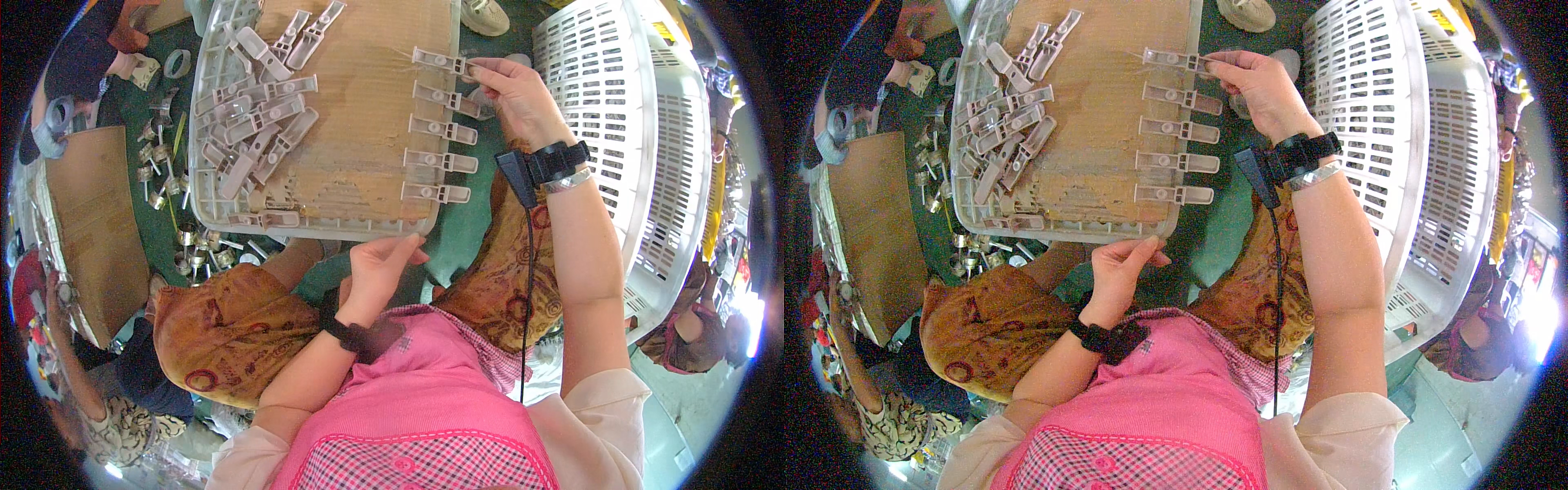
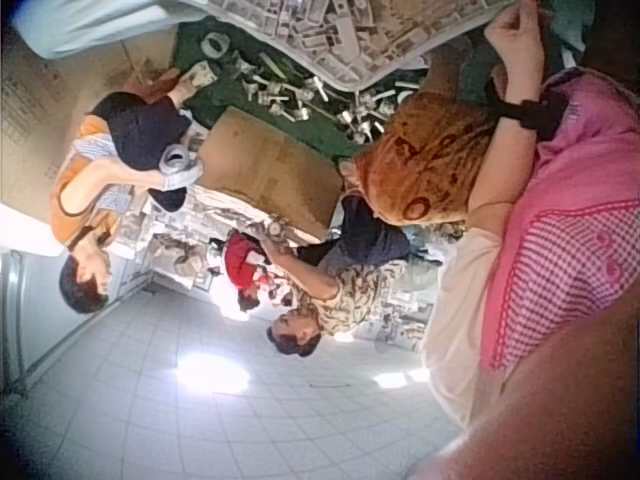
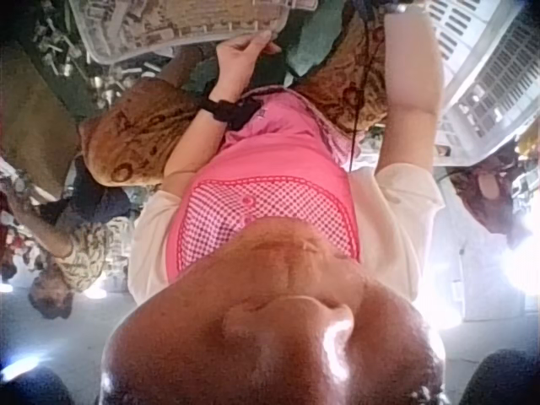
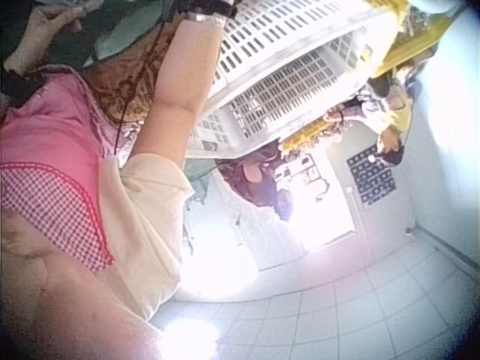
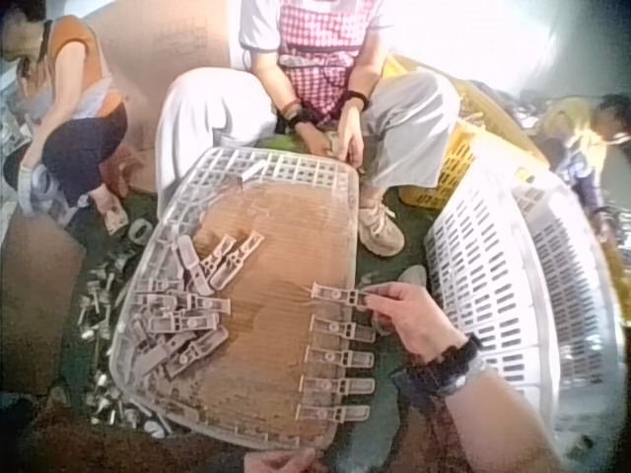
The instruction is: Assembling various plastic parts and metal hinges for manufacturing.
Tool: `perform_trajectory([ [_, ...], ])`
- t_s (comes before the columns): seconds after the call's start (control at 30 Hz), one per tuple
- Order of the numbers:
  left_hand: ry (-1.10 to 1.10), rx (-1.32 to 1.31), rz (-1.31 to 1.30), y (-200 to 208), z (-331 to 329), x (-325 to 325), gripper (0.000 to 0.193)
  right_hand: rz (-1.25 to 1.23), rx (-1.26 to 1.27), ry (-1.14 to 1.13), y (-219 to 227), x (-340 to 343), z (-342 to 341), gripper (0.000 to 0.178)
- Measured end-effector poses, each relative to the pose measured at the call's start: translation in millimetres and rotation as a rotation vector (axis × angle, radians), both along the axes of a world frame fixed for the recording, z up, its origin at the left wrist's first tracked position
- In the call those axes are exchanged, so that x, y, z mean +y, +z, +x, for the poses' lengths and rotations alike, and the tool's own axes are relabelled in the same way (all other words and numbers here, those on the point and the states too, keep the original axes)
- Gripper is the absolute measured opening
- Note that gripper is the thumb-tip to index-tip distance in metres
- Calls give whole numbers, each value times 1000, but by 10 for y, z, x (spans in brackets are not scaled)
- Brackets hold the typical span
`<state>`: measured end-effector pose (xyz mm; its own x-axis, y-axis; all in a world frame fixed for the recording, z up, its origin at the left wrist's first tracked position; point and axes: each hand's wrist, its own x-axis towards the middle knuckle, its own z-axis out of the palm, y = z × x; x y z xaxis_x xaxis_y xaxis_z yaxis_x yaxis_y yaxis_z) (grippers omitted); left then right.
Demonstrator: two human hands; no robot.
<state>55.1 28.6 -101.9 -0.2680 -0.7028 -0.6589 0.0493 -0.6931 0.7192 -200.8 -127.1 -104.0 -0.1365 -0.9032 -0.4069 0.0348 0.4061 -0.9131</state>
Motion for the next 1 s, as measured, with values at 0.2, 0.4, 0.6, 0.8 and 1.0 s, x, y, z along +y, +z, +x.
perform_trajectory([
  [0.2,7,1,11,5,-3,-10,20,16,21,13,-56,-25,-16,23],
  [0.4,7,6,6,12,2,-7,19,4,37,0,-53,-18,24,22],
  [0.6,7,15,-6,-22,1,15,21,10,56,-57,-38,18,79,22],
  [0.8,-3,1,-27,-43,9,18,21,39,105,-104,-24,15,120,22],
  [1.0,22,6,-28,-18,-9,17,21,11,110,-70,-1,-14,60,23],
])
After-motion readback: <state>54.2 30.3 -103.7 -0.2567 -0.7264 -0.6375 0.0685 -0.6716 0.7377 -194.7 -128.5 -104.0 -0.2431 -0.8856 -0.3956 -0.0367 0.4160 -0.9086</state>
